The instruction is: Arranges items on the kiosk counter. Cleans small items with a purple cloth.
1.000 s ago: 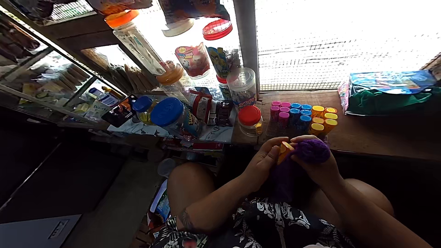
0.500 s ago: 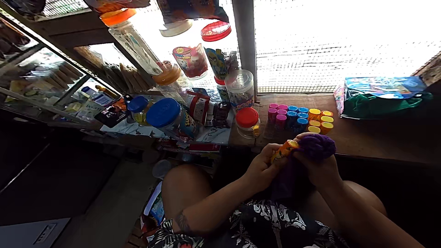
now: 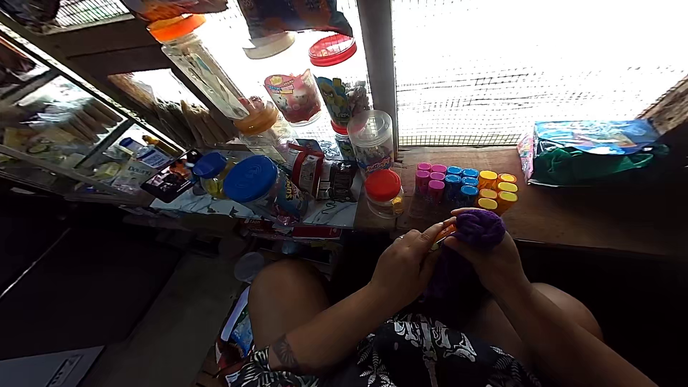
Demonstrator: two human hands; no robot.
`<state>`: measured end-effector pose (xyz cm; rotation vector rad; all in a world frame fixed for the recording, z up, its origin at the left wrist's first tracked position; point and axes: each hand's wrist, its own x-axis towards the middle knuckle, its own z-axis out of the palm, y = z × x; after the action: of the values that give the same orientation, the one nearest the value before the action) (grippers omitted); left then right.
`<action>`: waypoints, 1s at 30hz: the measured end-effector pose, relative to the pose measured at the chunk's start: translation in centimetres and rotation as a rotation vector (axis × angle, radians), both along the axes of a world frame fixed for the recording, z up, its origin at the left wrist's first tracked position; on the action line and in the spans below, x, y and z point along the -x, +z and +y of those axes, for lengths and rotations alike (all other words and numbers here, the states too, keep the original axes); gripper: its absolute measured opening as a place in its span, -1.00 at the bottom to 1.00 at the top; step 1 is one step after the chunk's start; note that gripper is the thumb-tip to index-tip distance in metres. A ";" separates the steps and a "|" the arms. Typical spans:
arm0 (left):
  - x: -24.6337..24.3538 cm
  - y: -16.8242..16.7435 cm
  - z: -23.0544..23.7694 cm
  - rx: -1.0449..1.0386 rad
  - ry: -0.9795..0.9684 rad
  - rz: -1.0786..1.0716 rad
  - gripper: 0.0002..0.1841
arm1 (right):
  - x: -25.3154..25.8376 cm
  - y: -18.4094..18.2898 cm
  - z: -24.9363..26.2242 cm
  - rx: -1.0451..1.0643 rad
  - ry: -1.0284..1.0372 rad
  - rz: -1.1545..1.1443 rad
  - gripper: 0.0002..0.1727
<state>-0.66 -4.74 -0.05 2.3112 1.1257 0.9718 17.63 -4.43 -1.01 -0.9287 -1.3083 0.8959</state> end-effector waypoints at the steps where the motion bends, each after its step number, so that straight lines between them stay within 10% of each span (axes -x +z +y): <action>1: 0.0 0.0 0.0 0.006 -0.016 -0.017 -0.57 | 0.0 0.0 0.0 -0.010 0.009 0.018 -0.52; 19: 1.0 -0.1 0.8 1.188 -0.720 -0.761 -0.54 | -0.7 0.4 0.4 -0.064 0.457 0.301 -0.54; 30: 1.1 0.4 0.8 0.675 -0.421 -0.564 -0.64 | -0.7 0.2 0.0 -0.017 0.182 0.252 -0.63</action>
<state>-1.74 -3.89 0.39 1.5007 0.5698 0.8284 18.34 -4.46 -0.84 -0.6658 -1.1926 1.1029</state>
